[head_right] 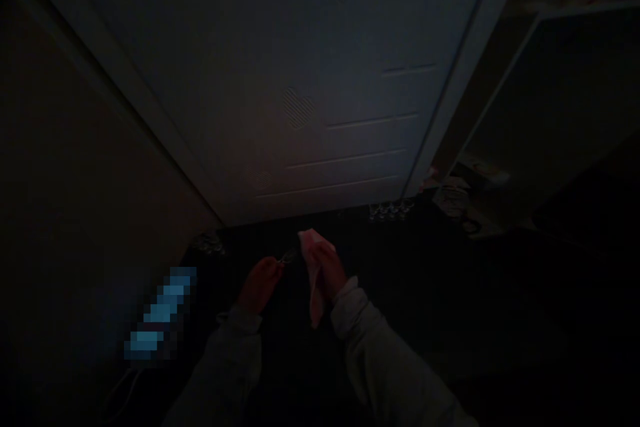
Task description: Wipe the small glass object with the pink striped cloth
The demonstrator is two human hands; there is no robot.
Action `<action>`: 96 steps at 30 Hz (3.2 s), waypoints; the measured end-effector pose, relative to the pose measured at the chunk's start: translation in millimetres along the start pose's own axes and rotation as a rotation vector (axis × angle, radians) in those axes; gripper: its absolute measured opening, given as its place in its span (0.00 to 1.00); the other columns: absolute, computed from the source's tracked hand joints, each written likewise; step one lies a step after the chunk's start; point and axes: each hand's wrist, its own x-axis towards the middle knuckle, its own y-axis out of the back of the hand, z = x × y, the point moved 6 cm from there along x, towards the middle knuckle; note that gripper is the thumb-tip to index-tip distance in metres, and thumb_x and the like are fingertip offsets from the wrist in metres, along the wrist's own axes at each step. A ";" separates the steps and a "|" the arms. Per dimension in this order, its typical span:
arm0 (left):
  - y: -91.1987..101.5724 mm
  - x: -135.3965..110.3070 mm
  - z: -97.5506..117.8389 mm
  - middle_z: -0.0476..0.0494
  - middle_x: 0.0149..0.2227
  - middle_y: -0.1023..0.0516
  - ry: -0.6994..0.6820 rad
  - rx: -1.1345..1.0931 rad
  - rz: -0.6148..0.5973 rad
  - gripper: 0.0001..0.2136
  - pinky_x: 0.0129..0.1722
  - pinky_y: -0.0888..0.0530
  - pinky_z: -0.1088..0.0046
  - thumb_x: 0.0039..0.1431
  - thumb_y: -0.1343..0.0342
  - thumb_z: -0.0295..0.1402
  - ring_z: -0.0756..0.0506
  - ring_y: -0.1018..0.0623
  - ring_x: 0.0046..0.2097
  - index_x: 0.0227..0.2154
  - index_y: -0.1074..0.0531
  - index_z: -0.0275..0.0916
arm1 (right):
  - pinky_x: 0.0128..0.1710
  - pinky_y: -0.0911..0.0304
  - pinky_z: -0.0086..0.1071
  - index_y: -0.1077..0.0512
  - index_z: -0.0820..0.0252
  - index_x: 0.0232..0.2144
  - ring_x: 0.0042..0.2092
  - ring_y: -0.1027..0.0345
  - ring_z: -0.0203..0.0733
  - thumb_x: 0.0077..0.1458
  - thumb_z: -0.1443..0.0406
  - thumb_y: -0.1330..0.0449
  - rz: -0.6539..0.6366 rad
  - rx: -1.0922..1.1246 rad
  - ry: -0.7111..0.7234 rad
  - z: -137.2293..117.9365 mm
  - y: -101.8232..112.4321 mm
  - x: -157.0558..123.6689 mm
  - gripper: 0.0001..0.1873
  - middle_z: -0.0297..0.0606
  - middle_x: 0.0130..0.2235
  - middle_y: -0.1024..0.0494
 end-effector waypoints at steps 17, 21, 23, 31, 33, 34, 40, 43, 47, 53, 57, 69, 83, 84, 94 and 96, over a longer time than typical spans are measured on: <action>-7.4 -1.6 -6.0 0.47 0.27 0.28 0.058 0.036 -0.076 0.09 0.30 0.35 0.75 0.40 0.40 0.31 0.52 0.30 0.29 0.26 0.31 0.33 | 0.36 0.41 0.34 0.31 0.60 0.31 0.34 0.36 0.38 0.48 0.56 0.46 -0.290 -0.185 0.046 3.2 -27.2 -12.3 0.14 0.38 0.31 0.29; -11.9 -4.3 -5.1 0.47 0.25 0.29 0.060 0.106 -0.098 0.09 0.27 0.37 0.76 0.42 0.41 0.33 0.53 0.32 0.27 0.25 0.30 0.32 | 0.38 0.41 0.35 0.31 0.60 0.31 0.36 0.36 0.39 0.49 0.57 0.48 -0.279 -0.270 0.092 1.3 -25.6 -12.6 0.13 0.39 0.33 0.29; -13.6 -5.1 -4.7 0.48 0.23 0.30 0.050 0.143 -0.102 0.09 0.26 0.38 0.77 0.42 0.41 0.34 0.54 0.33 0.25 0.25 0.30 0.33 | 0.37 0.40 0.35 0.32 0.60 0.29 0.35 0.36 0.38 0.49 0.57 0.48 -0.232 -0.299 0.112 0.5 -22.6 -12.4 0.12 0.38 0.32 0.29; -13.4 -3.8 -7.8 0.47 0.24 0.29 0.037 0.234 -0.091 0.10 0.26 0.38 0.76 0.43 0.43 0.35 0.53 0.32 0.25 0.27 0.30 0.33 | 0.33 0.41 0.32 0.35 0.60 0.26 0.32 0.37 0.36 0.48 0.58 0.46 -0.148 -0.331 0.175 -5.7 -19.8 -15.4 0.10 0.36 0.29 0.30; -13.2 -3.4 -8.5 0.47 0.23 0.28 0.041 0.235 -0.093 0.09 0.26 0.38 0.76 0.44 0.43 0.35 0.53 0.32 0.25 0.27 0.31 0.33 | 0.34 0.41 0.32 0.34 0.60 0.27 0.33 0.37 0.37 0.49 0.57 0.47 -0.147 -0.316 0.162 -6.1 -20.2 -15.5 0.11 0.36 0.30 0.30; -13.2 -3.3 -8.8 0.47 0.24 0.28 0.044 0.232 -0.095 0.09 0.26 0.38 0.76 0.44 0.43 0.35 0.53 0.32 0.25 0.27 0.31 0.33 | 0.34 0.41 0.32 0.33 0.60 0.28 0.33 0.37 0.37 0.49 0.57 0.48 -0.151 -0.301 0.151 -6.0 -20.5 -15.3 0.12 0.36 0.30 0.30; -10.8 -2.6 -10.4 0.45 0.26 0.27 0.060 0.186 -0.097 0.09 0.28 0.37 0.75 0.45 0.43 0.34 0.52 0.30 0.27 0.29 0.31 0.34 | 0.33 0.41 0.31 0.33 0.59 0.27 0.31 0.38 0.37 0.47 0.54 0.47 -0.039 -0.099 0.012 -4.8 -14.0 -11.4 0.15 0.35 0.28 0.30; -7.5 -1.5 -10.7 0.46 0.26 0.27 0.058 0.137 -0.078 0.09 0.29 0.36 0.75 0.44 0.42 0.32 0.52 0.30 0.28 0.28 0.31 0.34 | 0.33 0.40 0.31 0.33 0.58 0.29 0.32 0.37 0.37 0.46 0.52 0.47 -0.012 0.008 -0.044 -2.7 -11.2 -8.9 0.16 0.35 0.30 0.29; -5.4 -1.1 -11.0 0.46 0.26 0.27 0.064 0.121 -0.062 0.08 0.30 0.36 0.76 0.43 0.42 0.31 0.52 0.30 0.29 0.28 0.31 0.34 | 0.35 0.40 0.32 0.33 0.58 0.33 0.34 0.36 0.39 0.47 0.50 0.49 -0.086 0.028 -0.051 2.5 -11.2 -6.5 0.19 0.37 0.33 0.28; -8.7 -2.7 -11.6 0.46 0.27 0.27 0.075 0.111 -0.067 0.09 0.32 0.35 0.76 0.43 0.41 0.29 0.52 0.29 0.29 0.29 0.30 0.33 | 0.37 0.41 0.34 0.30 0.58 0.30 0.36 0.36 0.40 0.50 0.53 0.52 -0.170 -0.274 0.086 -0.7 -12.5 -11.3 0.18 0.37 0.33 0.28; -9.7 -3.4 -11.2 0.45 0.27 0.27 0.077 0.108 -0.075 0.09 0.32 0.35 0.75 0.43 0.41 0.29 0.52 0.29 0.30 0.30 0.30 0.33 | 0.43 0.44 0.34 0.33 0.56 0.39 0.44 0.39 0.41 0.48 0.58 0.47 -0.147 -0.411 0.228 -14.8 -13.7 -15.2 0.15 0.38 0.42 0.31; -15.9 -7.2 -11.8 0.45 0.27 0.27 0.107 0.121 -0.119 0.10 0.31 0.36 0.74 0.41 0.40 0.30 0.51 0.30 0.30 0.29 0.29 0.33 | 0.36 0.46 0.33 0.33 0.58 0.30 0.34 0.40 0.39 0.53 0.60 0.54 -0.293 -0.793 0.359 -20.8 -25.8 -23.9 0.11 0.36 0.29 0.33; -18.2 -6.9 -14.5 0.49 0.21 0.30 0.106 0.268 -0.185 0.12 0.26 0.39 0.74 0.40 0.41 0.34 0.52 0.33 0.24 0.29 0.31 0.34 | 0.25 0.49 0.27 0.37 0.58 0.25 0.25 0.42 0.34 0.49 0.59 0.50 -0.215 -0.788 0.221 -13.7 -18.7 -20.1 0.08 0.30 0.22 0.35; -18.8 -7.1 -14.4 0.49 0.21 0.30 0.106 0.278 -0.195 0.11 0.27 0.39 0.75 0.41 0.41 0.34 0.52 0.33 0.24 0.28 0.31 0.34 | 0.25 0.49 0.27 0.37 0.58 0.24 0.25 0.42 0.34 0.50 0.60 0.51 -0.212 -0.783 0.221 -13.6 -18.9 -20.1 0.09 0.30 0.21 0.35; -18.6 -6.6 -12.8 0.49 0.26 0.29 0.064 0.269 -0.174 0.09 0.30 0.37 0.75 0.38 0.39 0.29 0.51 0.31 0.28 0.27 0.29 0.35 | 0.30 0.44 0.30 0.36 0.58 0.21 0.28 0.39 0.35 0.51 0.59 0.53 -0.177 -0.482 0.101 -4.7 -15.7 -17.1 0.13 0.32 0.24 0.32; -20.0 -7.4 -11.6 0.49 0.26 0.28 0.060 0.246 -0.166 0.09 0.30 0.37 0.75 0.39 0.39 0.29 0.51 0.31 0.29 0.27 0.29 0.35 | 0.31 0.43 0.30 0.35 0.58 0.22 0.28 0.37 0.36 0.50 0.58 0.51 -0.202 -0.390 0.064 -7.2 -17.0 -17.1 0.13 0.32 0.24 0.31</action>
